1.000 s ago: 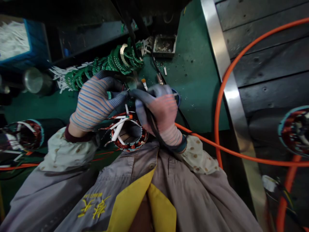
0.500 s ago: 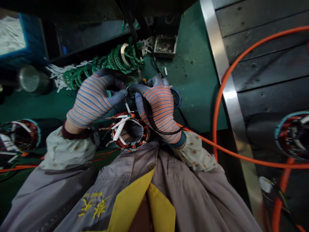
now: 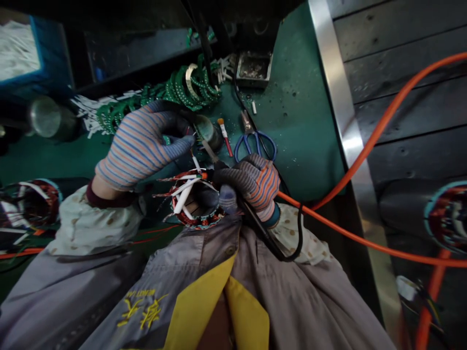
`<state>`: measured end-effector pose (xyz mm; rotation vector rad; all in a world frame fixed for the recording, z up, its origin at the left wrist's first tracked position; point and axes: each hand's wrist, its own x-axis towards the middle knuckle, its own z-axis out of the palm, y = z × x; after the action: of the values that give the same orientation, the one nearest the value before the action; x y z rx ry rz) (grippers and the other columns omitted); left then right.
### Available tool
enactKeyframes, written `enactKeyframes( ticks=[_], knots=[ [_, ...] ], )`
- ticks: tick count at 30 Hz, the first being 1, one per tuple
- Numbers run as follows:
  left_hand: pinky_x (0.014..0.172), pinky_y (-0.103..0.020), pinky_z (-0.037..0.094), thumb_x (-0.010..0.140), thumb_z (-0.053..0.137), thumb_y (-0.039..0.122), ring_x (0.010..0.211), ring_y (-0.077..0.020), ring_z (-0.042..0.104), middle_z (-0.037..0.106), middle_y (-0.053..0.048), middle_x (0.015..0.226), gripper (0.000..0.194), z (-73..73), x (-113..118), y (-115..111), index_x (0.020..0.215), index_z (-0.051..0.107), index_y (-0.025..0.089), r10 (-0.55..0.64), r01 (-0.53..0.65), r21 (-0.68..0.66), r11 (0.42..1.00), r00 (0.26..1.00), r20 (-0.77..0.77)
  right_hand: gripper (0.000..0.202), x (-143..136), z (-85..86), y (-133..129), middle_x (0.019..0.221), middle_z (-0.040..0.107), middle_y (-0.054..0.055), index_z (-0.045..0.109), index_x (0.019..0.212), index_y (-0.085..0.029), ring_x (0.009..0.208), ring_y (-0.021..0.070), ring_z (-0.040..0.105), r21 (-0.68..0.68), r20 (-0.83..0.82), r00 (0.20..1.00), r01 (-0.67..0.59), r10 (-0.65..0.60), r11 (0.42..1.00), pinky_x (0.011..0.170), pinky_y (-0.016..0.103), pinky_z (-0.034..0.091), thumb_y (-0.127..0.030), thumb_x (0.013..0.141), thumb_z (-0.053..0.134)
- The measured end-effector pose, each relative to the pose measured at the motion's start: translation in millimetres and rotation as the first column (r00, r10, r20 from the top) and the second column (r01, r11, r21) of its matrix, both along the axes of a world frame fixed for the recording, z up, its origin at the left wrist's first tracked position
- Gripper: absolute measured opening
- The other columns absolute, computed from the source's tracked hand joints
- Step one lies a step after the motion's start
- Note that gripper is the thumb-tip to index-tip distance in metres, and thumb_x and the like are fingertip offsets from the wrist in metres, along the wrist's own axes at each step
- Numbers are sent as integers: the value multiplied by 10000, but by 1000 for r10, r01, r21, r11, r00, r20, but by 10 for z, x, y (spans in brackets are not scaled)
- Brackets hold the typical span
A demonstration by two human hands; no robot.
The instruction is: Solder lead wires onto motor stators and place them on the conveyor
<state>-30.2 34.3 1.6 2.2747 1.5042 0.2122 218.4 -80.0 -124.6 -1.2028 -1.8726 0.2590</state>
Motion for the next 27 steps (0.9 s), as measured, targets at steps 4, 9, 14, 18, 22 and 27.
enactKeyframes(
  ticks=[4,9,14,18,22,27],
  knots=[
    [1092,-521,689,1072,795,333,1166,-341,817,857,-114,1276,129,2,26,-12,1102,862,228,-20,21,21,1000,999,-46,178,-27,105,43,803,682,-13,884,1154,-396,802,214,680,171,-77,997,40,-27,985,725,363,517,-484,1189,733],
    [1120,-506,694,1105,781,370,1184,-323,799,859,-98,1270,142,-83,35,-63,1122,842,242,-3,5,75,997,1000,-25,201,-95,261,97,773,716,-36,848,1097,-353,750,190,692,247,-145,989,54,-18,968,667,348,477,-394,1215,691],
    [1141,-519,699,1129,745,374,1214,-350,819,849,-105,1199,158,-167,6,-127,1135,843,250,15,-17,97,995,1000,23,413,-158,366,127,767,703,-2,825,999,-286,716,202,699,234,-243,963,175,-117,956,660,355,487,-469,1241,545],
    [1191,-535,684,1132,699,386,1279,-371,815,862,-111,1222,193,-164,-51,-63,1154,850,268,-13,11,99,995,1000,13,289,-194,435,207,773,710,-35,794,989,-285,702,180,677,266,-242,968,125,-59,956,664,332,485,-354,1183,591],
    [1202,-564,680,1067,683,411,1251,-395,814,859,-119,1167,208,-42,-61,98,1098,845,284,-100,105,55,993,992,-81,281,-187,445,227,789,700,-38,803,987,-279,710,179,669,261,-218,974,110,-53,959,647,334,468,-363,1170,607],
    [1125,-542,699,1002,670,352,1155,-391,824,844,-114,1115,149,157,38,194,1011,809,299,-188,189,-12,982,959,-211,278,-166,447,186,798,696,-32,805,1009,-286,717,181,678,234,-152,985,112,-78,966,648,327,463,-372,1186,608]
  ],
)
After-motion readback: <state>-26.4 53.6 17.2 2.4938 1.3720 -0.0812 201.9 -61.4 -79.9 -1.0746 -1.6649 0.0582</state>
